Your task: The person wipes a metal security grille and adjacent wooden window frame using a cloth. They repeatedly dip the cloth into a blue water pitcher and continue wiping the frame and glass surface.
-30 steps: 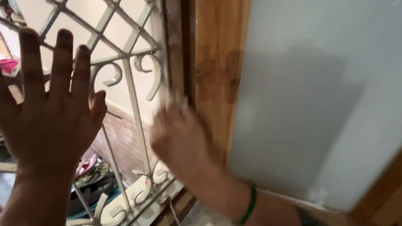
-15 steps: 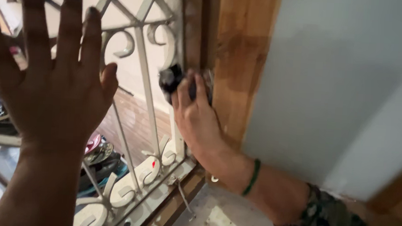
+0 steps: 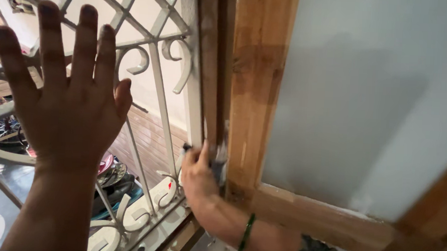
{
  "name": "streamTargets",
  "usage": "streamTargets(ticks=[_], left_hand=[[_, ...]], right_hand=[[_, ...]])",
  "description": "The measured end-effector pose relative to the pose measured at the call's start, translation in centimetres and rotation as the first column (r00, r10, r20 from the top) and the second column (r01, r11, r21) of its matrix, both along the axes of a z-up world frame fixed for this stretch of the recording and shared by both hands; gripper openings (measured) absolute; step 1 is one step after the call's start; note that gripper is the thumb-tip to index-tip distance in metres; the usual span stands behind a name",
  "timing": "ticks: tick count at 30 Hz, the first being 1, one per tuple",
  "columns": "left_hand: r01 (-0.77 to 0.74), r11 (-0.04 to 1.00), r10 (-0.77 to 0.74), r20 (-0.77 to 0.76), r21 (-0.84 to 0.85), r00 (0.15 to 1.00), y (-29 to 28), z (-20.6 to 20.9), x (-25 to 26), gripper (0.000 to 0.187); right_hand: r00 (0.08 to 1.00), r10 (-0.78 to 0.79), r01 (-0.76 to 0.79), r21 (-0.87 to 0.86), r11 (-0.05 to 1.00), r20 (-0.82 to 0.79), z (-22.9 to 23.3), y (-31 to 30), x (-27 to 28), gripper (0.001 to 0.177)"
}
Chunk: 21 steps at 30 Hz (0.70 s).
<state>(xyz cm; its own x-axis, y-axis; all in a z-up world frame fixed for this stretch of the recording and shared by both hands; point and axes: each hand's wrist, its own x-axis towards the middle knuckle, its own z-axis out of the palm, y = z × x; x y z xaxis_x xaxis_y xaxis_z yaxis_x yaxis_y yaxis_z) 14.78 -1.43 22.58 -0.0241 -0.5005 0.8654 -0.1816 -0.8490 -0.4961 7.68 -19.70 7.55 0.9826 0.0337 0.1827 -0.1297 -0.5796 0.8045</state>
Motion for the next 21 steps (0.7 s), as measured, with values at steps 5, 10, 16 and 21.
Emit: streamTargets(ticks=[5, 10, 16, 21], left_hand=[[0.017, 1.0, -0.017, 0.014, -0.001, 1.0, 0.0, 0.2, 0.1, 0.053], [0.081, 0.997, -0.081, -0.01, -0.007, 0.997, -0.2, -0.4, 0.9, 0.053], [0.064, 0.998, -0.064, -0.011, -0.012, 0.998, -0.2, -0.7, 1.0, 0.054], [0.039, 0.999, -0.039, -0.02, -0.003, 0.999, -0.1, 0.0, 0.2, 0.055]], right_hand=[[0.959, 0.255, -0.28, 0.27, 0.921, 0.126, -8.2, -1.6, -0.2, 0.035], [0.988, 0.139, -0.145, 0.633, 0.76, 0.06, -8.1, -0.3, -3.4, 0.027], [0.921, 0.0, -0.316, 0.75, 0.581, 0.389, -3.3, 0.3, -2.2, 0.033], [0.984, 0.016, -0.169, 0.91, 0.379, 0.176, -2.6, -1.4, -3.2, 0.021]])
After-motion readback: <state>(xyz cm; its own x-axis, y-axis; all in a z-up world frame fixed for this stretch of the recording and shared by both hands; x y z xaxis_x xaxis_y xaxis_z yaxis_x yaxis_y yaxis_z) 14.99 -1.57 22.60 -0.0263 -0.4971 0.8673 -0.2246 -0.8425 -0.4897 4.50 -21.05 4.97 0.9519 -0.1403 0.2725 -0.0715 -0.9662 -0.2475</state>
